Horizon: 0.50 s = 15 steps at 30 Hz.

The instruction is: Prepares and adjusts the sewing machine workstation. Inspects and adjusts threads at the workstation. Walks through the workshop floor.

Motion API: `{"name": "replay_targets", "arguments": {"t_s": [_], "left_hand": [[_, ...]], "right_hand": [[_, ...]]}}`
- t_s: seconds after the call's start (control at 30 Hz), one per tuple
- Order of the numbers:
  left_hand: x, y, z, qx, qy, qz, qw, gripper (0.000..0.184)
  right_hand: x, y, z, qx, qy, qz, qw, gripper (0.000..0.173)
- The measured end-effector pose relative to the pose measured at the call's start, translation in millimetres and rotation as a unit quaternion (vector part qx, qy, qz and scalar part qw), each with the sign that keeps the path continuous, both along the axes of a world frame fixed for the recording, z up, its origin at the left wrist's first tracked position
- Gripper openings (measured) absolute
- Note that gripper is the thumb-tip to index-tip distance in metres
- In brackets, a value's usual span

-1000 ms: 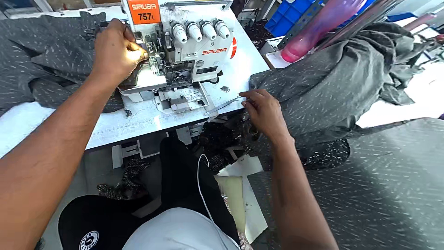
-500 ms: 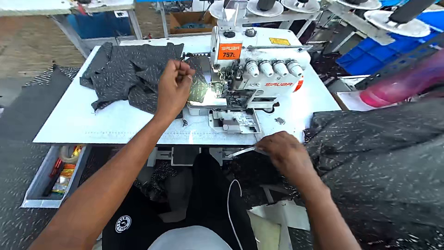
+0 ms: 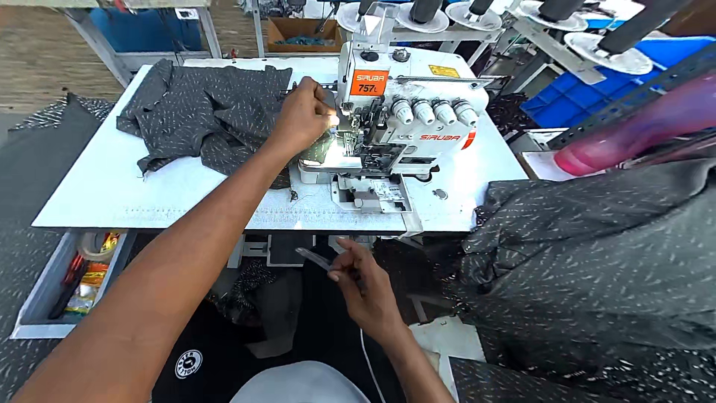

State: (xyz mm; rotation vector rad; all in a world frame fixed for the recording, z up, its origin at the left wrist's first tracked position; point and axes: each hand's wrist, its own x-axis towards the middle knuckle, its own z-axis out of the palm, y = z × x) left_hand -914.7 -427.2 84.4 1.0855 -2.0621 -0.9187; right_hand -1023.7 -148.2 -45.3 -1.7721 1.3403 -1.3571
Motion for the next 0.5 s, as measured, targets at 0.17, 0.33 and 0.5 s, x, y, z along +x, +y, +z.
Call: {"name": "replay_targets", "arguments": {"t_s": [0.17, 0.33, 0.5], "left_hand": [[-18, -23, -3, -0.055, -0.165, -0.079, 0.982, 0.029], [-20, -30, -9, -0.119, -0.185, -0.103, 0.97, 0.022], [-18, -35, -16, -0.168, -0.169, -0.118, 0.964, 0.024]], "right_hand": [[-19, 47, -16, 0.066, -0.184, 0.01, 0.981, 0.027], [-28, 73, -32, 0.089, -0.251, -0.014, 0.964, 0.027], [-24, 65, -35, 0.08, -0.274, -0.016, 0.958, 0.026]]}}
